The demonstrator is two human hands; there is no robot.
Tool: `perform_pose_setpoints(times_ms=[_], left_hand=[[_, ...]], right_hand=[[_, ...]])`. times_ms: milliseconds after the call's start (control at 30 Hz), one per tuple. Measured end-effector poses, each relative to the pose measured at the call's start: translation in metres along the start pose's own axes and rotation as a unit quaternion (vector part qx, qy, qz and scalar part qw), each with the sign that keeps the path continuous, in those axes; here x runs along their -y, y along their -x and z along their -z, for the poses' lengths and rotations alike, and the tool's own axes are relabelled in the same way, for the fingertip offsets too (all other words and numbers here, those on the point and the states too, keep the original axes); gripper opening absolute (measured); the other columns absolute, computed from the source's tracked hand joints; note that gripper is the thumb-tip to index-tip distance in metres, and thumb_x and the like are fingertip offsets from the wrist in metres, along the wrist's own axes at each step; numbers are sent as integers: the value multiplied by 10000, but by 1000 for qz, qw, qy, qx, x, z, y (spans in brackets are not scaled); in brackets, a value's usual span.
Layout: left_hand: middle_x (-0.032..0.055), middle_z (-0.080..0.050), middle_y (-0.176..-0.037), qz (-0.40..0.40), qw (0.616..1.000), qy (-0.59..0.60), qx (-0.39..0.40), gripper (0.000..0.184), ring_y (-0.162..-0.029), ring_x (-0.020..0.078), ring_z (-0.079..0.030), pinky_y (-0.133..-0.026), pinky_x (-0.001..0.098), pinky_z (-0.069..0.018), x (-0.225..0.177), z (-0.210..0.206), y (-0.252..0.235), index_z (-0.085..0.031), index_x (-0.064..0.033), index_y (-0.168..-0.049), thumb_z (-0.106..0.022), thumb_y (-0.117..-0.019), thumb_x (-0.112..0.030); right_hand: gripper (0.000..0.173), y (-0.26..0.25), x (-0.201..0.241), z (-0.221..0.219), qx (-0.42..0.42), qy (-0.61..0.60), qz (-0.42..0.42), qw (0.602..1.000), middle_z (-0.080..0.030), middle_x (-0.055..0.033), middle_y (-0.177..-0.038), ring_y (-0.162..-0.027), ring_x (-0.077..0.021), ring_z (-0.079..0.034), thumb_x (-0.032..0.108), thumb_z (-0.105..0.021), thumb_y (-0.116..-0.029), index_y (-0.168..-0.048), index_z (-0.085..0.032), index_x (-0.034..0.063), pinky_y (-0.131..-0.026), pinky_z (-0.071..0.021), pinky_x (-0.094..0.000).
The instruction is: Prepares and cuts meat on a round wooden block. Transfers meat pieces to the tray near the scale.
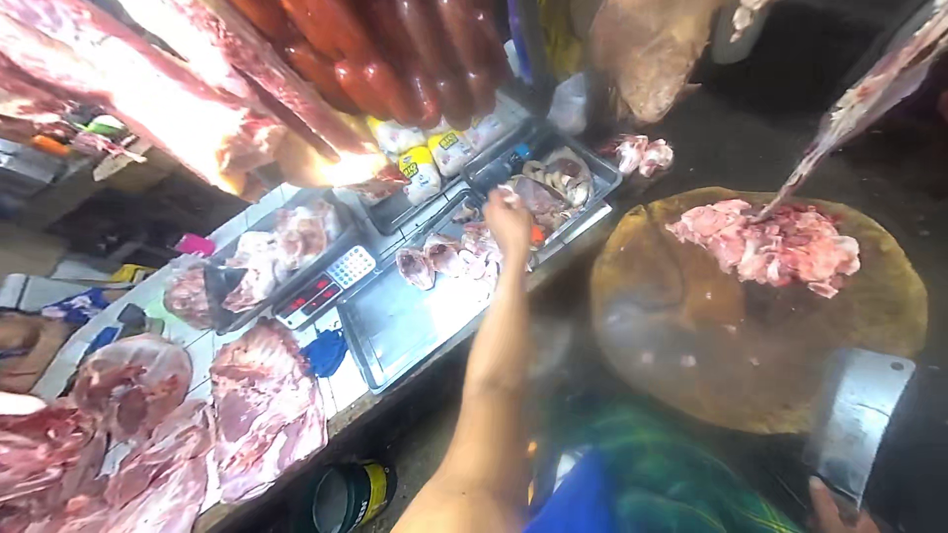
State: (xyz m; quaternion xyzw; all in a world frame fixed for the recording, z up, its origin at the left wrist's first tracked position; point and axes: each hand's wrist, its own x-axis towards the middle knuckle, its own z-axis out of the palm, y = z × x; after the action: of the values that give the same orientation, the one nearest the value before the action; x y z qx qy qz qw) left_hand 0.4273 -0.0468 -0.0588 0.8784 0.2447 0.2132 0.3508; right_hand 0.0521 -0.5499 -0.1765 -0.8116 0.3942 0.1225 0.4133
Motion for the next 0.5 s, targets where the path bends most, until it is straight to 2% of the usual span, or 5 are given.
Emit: perform_pose_setpoints(times_ms=[100,200,300,367,500], left_hand=[[227,-678,-1247,75,995,-30,59,507,-1100,374,-692,-929,590,-567,65,21,-88,-544,-49,-1425,-539,-1025,-360],[302,-602,-1347,27,966,-155,207,536,-1224,449,-616,-1013,667,-483,73,6,-75,-542,9,-1423,-481,-1059,-379],[234,-633,-1345,-180,917,-130,332,440,-1272,404,-600,-1072,620,-467,8,-25,58,-605,-55,-1395,-576,-1030,-300],[124,-565,-1479,-366,829,-97,411,481,-1415,288,-492,-1187,509,-399,-11,-64,177,-628,-142,-1400,-610,-1010,-423],[81,-361,-1662,-549,683,-122,466,500,-1572,295,-240,-1273,532,-208,10,-141,320,-564,-233,-1490,-386,-1091,-477]], right_hand=[[616,-2,-6,-8,-13,-1,3,1000,-630,-111,-753,-541,-189,-592,527,-500,-1050,-1341,-552,-14,-559,-558,-443],[607,3,-8,-10,-29,4,-6,1000,-642,-149,-744,-552,-262,-604,533,-509,-1048,-1323,-584,-3,-573,-555,-519],[633,2,-3,-12,-28,10,-30,999,-648,-149,-758,-571,-272,-620,561,-501,-1042,-1317,-576,-4,-584,-563,-521],[631,4,-1,-15,-32,4,-37,999,-643,-126,-740,-560,-253,-620,577,-503,-1037,-1316,-578,16,-571,-566,-502],[611,8,0,-6,-20,-5,-42,999,-624,-115,-733,-533,-233,-598,552,-513,-1042,-1338,-555,19,-541,-558,-472]])
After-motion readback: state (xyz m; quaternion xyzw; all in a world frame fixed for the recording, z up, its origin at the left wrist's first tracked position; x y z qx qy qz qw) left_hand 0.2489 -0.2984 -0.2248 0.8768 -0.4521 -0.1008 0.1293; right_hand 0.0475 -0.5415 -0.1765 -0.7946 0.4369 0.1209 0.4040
